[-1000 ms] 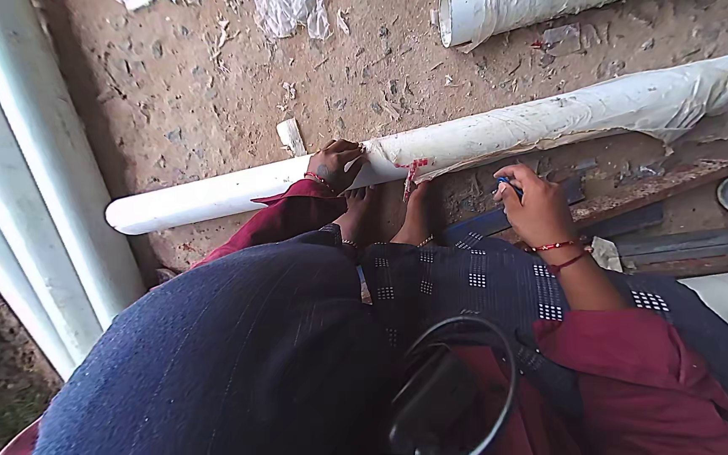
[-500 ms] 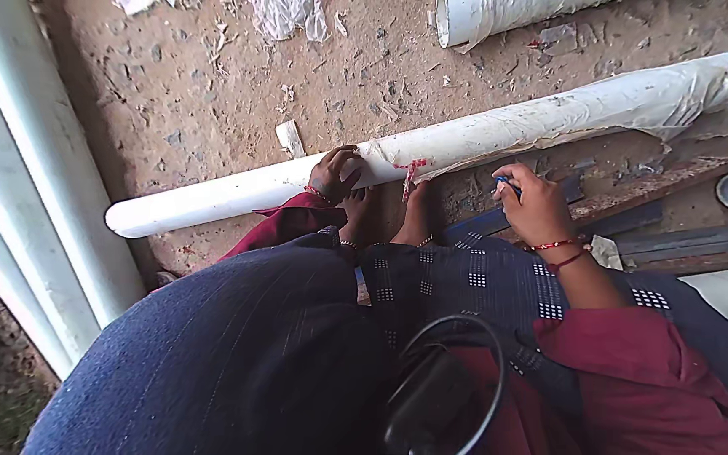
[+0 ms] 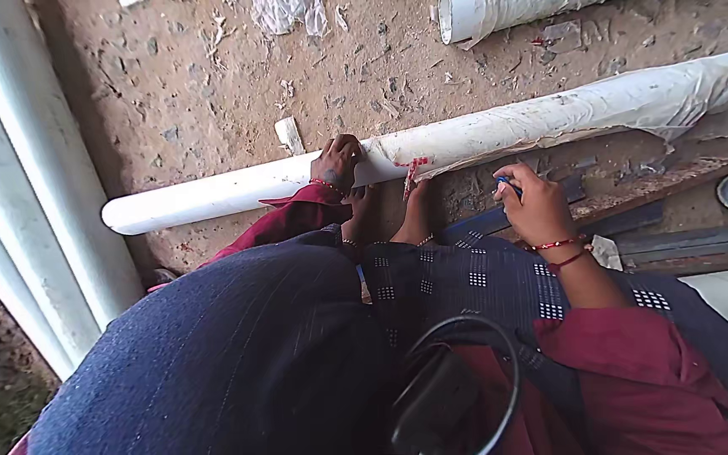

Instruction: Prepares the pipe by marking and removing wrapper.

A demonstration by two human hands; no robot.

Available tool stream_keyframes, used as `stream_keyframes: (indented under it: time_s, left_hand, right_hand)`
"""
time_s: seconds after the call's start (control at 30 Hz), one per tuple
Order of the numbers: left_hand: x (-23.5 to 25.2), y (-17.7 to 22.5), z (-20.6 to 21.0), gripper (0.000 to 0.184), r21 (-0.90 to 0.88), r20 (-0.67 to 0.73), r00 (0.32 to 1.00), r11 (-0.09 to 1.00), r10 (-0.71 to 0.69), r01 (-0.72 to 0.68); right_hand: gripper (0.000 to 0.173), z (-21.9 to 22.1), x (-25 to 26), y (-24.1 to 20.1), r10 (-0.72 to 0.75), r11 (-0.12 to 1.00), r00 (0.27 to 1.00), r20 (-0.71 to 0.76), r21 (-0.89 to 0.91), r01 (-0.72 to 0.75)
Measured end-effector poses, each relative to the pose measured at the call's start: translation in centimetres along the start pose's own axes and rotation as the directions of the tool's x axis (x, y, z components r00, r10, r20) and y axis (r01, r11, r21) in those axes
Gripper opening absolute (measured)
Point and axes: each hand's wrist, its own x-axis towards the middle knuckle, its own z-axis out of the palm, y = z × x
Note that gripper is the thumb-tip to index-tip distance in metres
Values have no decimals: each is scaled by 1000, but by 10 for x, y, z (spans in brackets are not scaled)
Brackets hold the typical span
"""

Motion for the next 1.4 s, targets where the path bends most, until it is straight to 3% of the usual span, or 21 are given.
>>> stream_keyframes:
  time_s: [0.17,0.3,0.4,0.6,0.67,0.77,0.87,1.17,1.27,1.4]
  left_hand:
    - [20,-6,-23,30,-67,0,979,977,-204,203]
    - [28,-28,-33,38,-147,30,984,973,-173,176]
    - [25,-27,-37,43,-95,40,984,979,-176,179]
    - [26,-26,-39,34,-113,89,972,967,-219,228]
    - [24,-27,-37,29,-218,50,983,959,-174,181]
    - [22,-43,-24,49,-313,-14,1000,950,6,-10]
    - [16,-50,-15,47,-326,20,991,938,134,-120]
    - [6,-38,-8,39,-273,66,995,960,81,-60]
    - [8,-36,-8,30,-220,18,1000,975,-21,25]
    - [8,-53,-5,29,-330,-20,998,943,-54,44]
  right_hand:
    - [27,-1,-2,-1,-2,1000,1000,-5,3,2]
    - [27,0,-2,-1,-11,1000,1000,-22,1,11]
    - [27,0,-2,-1,-12,1000,1000,-15,6,12]
    - [27,1,0,1,-6,1000,1000,-4,0,6]
    - [27,2,0,2,-5,1000,1000,-7,5,5]
    - [27,1,-1,2,-9,1000,1000,-8,7,9]
    - [27,1,-1,1,-16,1000,1000,-14,10,16]
    - [27,0,-1,2,-25,1000,1000,-6,7,25]
    - [27,0,-1,1,-27,1000,1000,-11,10,27]
    - [27,0,-2,2,-23,1000,1000,-9,14,23]
